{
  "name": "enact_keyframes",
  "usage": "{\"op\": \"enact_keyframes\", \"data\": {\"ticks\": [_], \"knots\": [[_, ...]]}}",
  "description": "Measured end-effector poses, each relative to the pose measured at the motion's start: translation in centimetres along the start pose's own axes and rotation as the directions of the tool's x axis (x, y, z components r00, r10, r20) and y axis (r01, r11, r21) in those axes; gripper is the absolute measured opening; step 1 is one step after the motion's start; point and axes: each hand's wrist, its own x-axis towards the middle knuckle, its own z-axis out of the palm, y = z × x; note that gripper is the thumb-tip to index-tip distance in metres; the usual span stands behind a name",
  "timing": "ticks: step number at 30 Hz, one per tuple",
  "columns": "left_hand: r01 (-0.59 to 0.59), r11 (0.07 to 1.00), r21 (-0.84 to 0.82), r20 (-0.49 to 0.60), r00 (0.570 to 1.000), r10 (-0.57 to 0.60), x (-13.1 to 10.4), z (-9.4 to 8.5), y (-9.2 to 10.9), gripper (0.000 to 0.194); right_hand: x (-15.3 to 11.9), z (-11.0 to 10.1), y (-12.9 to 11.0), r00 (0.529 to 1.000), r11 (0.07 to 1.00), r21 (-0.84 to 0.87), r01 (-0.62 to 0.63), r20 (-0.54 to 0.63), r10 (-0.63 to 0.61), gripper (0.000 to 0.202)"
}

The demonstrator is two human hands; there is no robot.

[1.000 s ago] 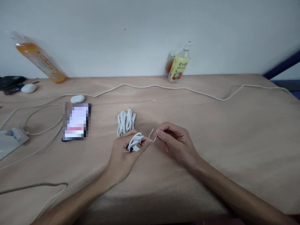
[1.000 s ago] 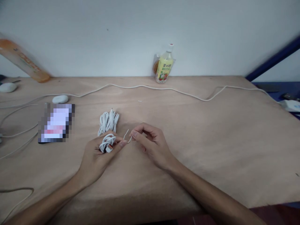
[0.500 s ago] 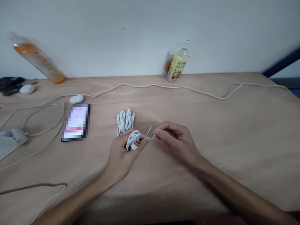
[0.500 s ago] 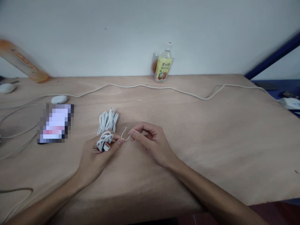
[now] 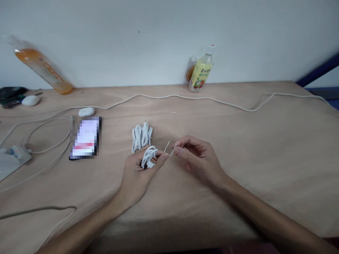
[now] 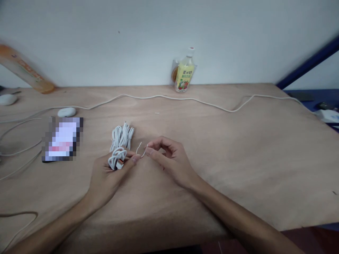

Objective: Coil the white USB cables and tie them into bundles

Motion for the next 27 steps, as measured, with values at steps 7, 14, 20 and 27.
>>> {"op": "enact_keyframes", "data": {"ticks": [7,14,20,27], "knots": [[0.018,1.0,0.01,0.053,0.998,-0.018,-0.1,0.1,-0.4,0.022,0.1,0.2,-0.4,0.999,0.998,-0.041,-0.04,0.005,0.041,0.024],[0.124,0.992,0.02,-0.026,0.992,-0.123,-0.2,0.4,-0.3,0.028,1.1,-1.3,-0.8,0.989,0.959,-0.242,-0.145,-0.073,0.131,0.033],[0.136,0.988,-0.079,0.115,0.985,-0.127,-0.7,0.6,0.0,0.022,1.4,-2.1,-0.8,0.988,0.799,-0.582,-0.151,-0.073,0.133,0.026],[0.339,0.866,-0.367,0.27,0.93,-0.249,-0.7,0.4,0.0,0.041,2.2,-3.4,-0.8,0.981,0.733,-0.679,-0.05,-0.17,-0.09,0.03]]}}
